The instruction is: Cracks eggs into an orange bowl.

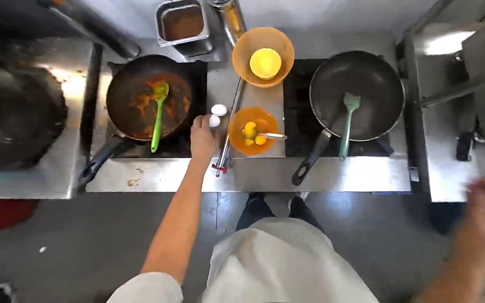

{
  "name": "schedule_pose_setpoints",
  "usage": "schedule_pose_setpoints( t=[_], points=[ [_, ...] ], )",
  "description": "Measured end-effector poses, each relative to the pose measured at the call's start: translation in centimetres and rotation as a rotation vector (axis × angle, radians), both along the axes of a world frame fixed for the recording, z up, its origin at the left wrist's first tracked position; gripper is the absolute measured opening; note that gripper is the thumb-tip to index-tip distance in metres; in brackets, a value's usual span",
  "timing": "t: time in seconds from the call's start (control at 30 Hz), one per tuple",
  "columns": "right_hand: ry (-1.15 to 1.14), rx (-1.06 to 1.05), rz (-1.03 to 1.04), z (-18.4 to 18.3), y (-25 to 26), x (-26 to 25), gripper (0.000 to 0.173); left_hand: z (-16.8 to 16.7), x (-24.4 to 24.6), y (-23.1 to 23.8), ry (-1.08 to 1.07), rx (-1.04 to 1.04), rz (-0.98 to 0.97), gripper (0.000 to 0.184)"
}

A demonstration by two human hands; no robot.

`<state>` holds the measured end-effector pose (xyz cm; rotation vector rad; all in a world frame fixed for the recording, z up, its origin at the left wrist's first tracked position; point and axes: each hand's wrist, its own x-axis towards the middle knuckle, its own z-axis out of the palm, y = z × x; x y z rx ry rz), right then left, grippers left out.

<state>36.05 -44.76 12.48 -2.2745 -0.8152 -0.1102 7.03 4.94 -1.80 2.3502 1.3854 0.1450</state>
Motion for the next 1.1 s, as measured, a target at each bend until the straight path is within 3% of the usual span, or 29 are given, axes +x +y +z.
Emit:
schedule_pose_setpoints(
  t=[0.1, 0.17, 0.23, 0.33, 0.43, 0.53, 0.7, 0.8, 0.87, 1.0, 1.1],
  points=[
    [0.109, -0.056, 0.287, -3.3, 16.3, -5.9, 0.024, -0.9, -0.4, 1.1, -0.018, 0.027, 0.004, 0.052],
    [0.048, -0.258, 0.431, -5.1, 25.1, -9.4, 0.021, -1.4, -1.0, 1.6, -0.036, 0.023, -0.031, 0.048],
    [-0.036, -0.49, 0.512, -7.0, 31.0, -11.2, 0.019, -1.8, -1.3, 2.2, -0.059, -0.01, -0.077, 0.047],
    [-0.067, -0.807, 0.538, -8.6, 35.7, -12.8, 0.026, -1.8, -2.4, 2.2, -0.098, -0.058, -0.099, 0.047],
    [-0.077, -0.925, 0.506, -8.8, 37.4, -13.7, 0.014, -1.3, -4.0, 1.1, -0.255, -0.099, -0.072, 0.048],
    [-0.088, -1.032, 0.489, -9.1, 38.5, -13.4, 0.021, -0.5, -5.5, 0.2, -0.512, -0.239, -0.011, 0.05],
    [-0.016, -1.123, 0.409, -7.9, 38.6, -14.3, 0.014, 1.8, -5.3, -1.0, -1.064, -0.865, 0.217, 0.044],
    [0.096, -1.143, 0.235, -4.3, 37.2, -16.3, 0.022, 3.4, -4.3, -1.5, -1.051, -1.09, 0.299, 0.033],
    [0.136, -1.108, 0.167, -3.8, 35.2, -16.6, 0.027, 4.2, -3.6, -1.6, -0.992, -1.19, 0.275, 0.031],
    [0.347, -0.743, 0.132, -4.9, 30.8, -16.8, 0.031, 4.6, -2.4, -1.8, -0.88, -1.332, 0.085, 0.045],
    [0.406, -0.517, 0.132, -5.7, 29.2, -18.0, 0.033, 4.0, -1.0, -2.1, -0.801, -1.251, 0.006, 0.053]
  ],
)
